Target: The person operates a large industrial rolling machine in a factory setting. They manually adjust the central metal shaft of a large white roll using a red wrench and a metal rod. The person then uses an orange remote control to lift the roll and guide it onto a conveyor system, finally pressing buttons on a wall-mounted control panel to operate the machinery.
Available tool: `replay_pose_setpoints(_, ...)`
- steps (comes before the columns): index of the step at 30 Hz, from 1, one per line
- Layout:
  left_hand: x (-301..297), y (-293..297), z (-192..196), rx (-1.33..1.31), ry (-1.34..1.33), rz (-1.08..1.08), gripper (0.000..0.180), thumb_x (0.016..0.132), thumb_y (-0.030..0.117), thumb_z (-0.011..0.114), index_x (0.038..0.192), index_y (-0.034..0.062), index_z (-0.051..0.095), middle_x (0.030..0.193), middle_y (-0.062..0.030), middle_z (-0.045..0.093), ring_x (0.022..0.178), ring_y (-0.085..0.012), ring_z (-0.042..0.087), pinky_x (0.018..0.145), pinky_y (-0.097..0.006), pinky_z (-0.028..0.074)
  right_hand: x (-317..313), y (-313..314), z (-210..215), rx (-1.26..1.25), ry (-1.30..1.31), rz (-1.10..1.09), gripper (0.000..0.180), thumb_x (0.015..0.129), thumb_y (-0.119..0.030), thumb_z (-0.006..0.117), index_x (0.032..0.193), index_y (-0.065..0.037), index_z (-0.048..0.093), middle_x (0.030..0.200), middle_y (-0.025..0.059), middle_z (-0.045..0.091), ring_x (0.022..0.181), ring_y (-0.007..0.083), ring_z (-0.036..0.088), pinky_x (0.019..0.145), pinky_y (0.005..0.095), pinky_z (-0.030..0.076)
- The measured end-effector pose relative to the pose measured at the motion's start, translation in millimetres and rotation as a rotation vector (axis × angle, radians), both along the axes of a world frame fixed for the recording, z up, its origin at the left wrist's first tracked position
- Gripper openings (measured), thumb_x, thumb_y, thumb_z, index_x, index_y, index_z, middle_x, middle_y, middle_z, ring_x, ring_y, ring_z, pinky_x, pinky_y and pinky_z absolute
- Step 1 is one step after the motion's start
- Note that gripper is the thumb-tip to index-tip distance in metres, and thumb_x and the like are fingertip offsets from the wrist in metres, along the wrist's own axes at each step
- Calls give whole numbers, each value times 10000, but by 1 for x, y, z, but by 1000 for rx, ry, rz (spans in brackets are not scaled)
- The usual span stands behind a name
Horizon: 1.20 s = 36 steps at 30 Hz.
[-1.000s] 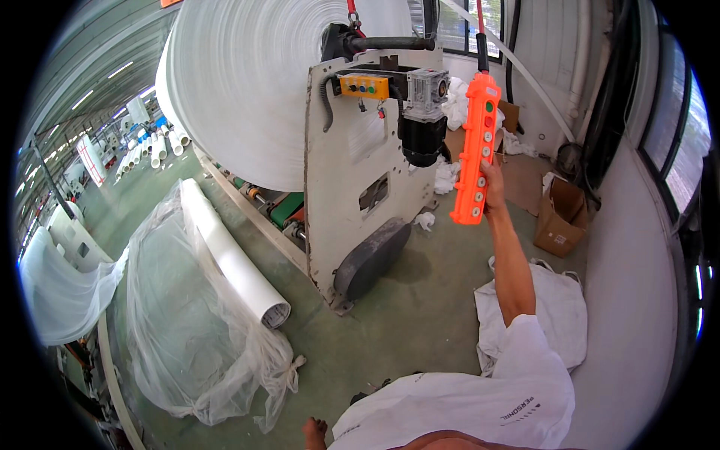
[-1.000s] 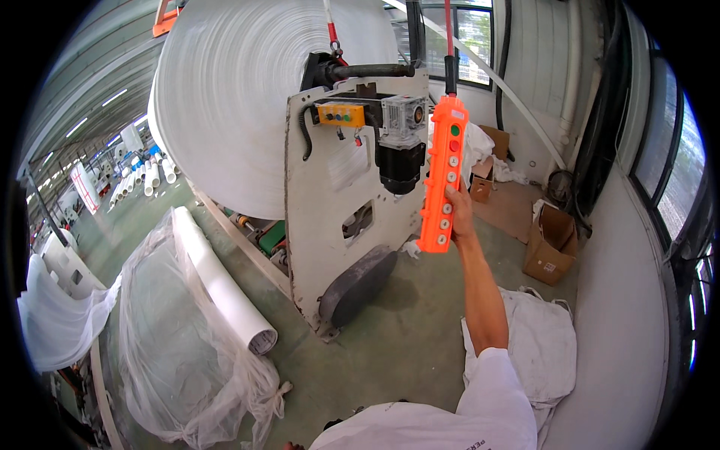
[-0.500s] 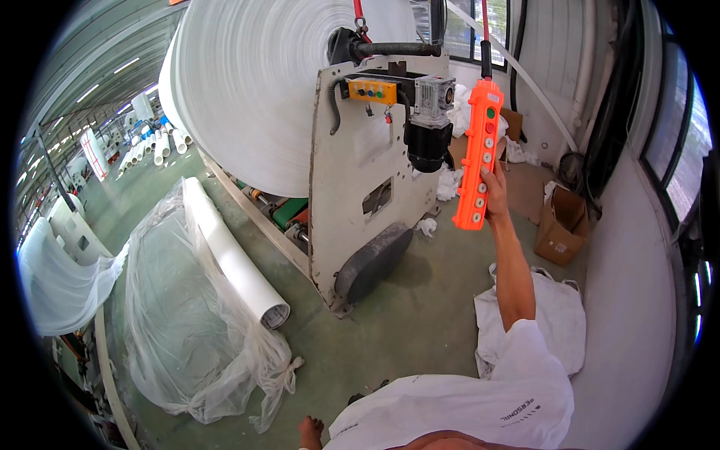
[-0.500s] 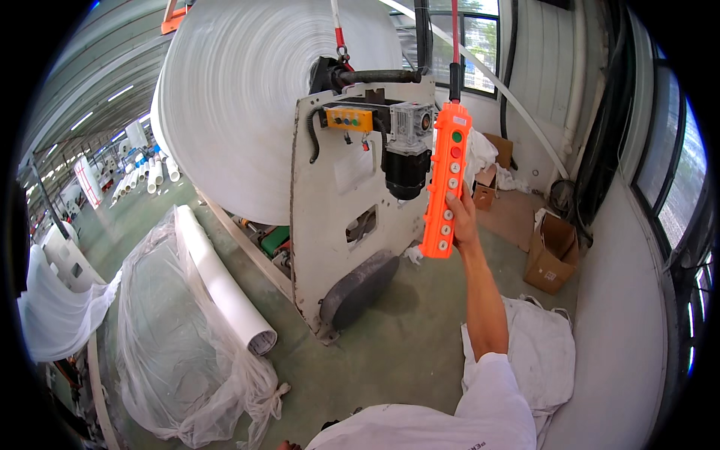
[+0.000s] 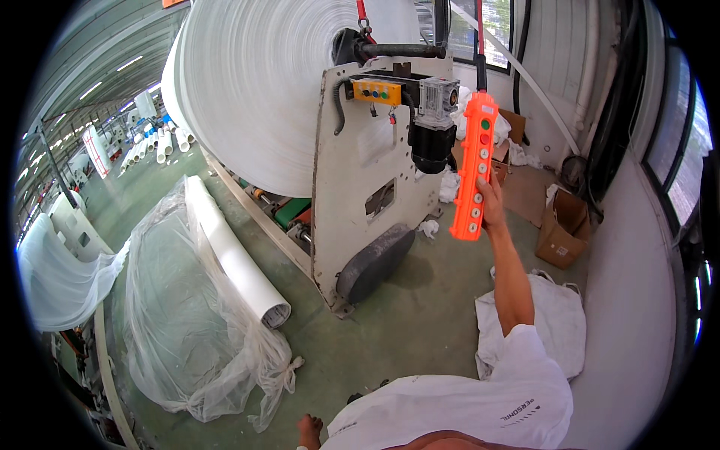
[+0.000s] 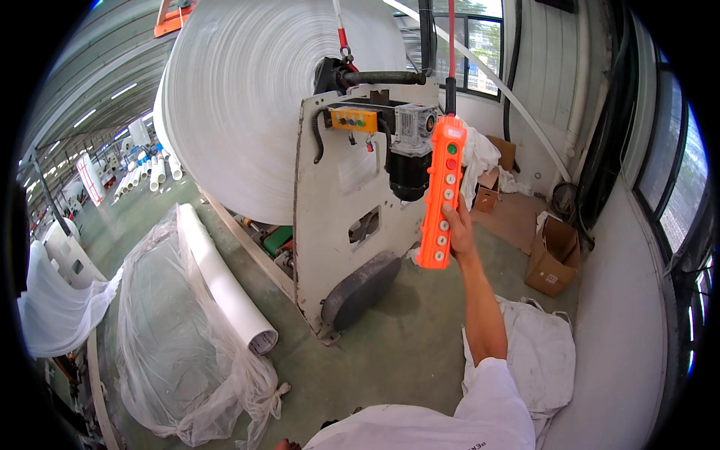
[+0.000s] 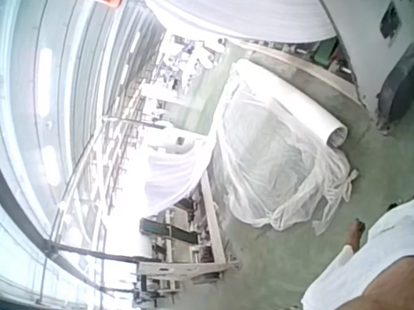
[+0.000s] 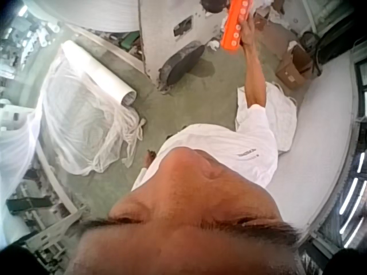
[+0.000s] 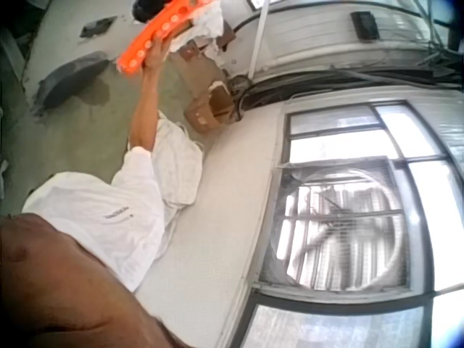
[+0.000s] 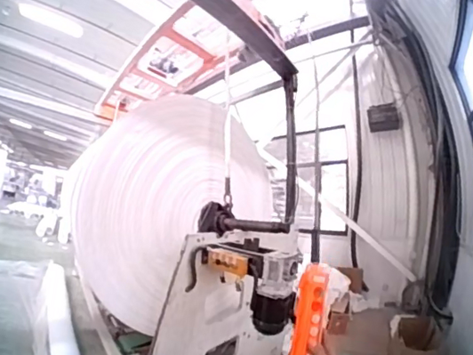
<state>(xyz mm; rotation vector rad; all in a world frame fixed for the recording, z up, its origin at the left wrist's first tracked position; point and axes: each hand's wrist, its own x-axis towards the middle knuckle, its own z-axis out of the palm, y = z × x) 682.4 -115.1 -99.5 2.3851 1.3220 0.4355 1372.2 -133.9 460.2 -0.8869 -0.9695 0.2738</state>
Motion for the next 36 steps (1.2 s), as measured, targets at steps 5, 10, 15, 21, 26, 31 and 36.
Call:
replay_pose_setpoints(5,8,8,-2,67,21,4,72,682,94,614,724,38,596,731,-155,558,702,-325,557,606,-430,433,3,2,-24,30,41,68,446,889,-180,491,1280,-17,351,1000,141,593,726,205,637,593,329,562)
replay_pose_setpoints(10,-13,2,-3,-120,117,103,106,714,163,574,691,59,565,710,-138,534,671,-296,512,583,-425,400,-12,22,-39,43,67,122,472,880,-167,500,1294,-18,331,1031,149,588,777,200,630,640,336,560)
replay_pose_setpoints(15,45,-13,113,-900,-485,374,331,870,350,401,623,142,329,580,-4,313,553,-150,233,517,-342,204,0,-13,-54,14,75,31,472,888,-118,485,1315,-19,310,1049,152,587,801,198,627,666,338,559)
replay_pose_setpoints(21,36,-32,166,-1121,-695,476,463,909,476,392,604,147,276,564,24,267,535,-119,191,514,-316,161,-22,11,-40,17,55,58,484,898,-117,482,1335,-24,294,1052,151,590,755,189,629,644,332,564)
replay_pose_setpoints(26,40,-11,134,-1347,-774,490,513,935,543,360,637,129,306,616,19,295,573,-123,245,553,-320,195,-20,15,-27,27,31,67,464,902,-132,487,1318,-27,312,1043,147,591,755,188,628,633,336,565)
replay_pose_setpoints(31,29,-13,84,-1228,-829,783,484,932,540,373,781,92,472,748,-36,450,702,-171,400,665,-363,366,-28,16,-28,36,46,94,443,904,-141,488,1305,-41,328,1038,142,586,766,194,626,648,341,562)
replay_pose_setpoints(36,1,-5,77,-1356,-728,583,557,933,531,369,1024,5,528,998,-106,550,922,-236,477,857,-410,390,-33,19,-42,14,54,59,444,903,-140,484,1307,-44,328,1041,144,582,785,186,622,668,329,556)
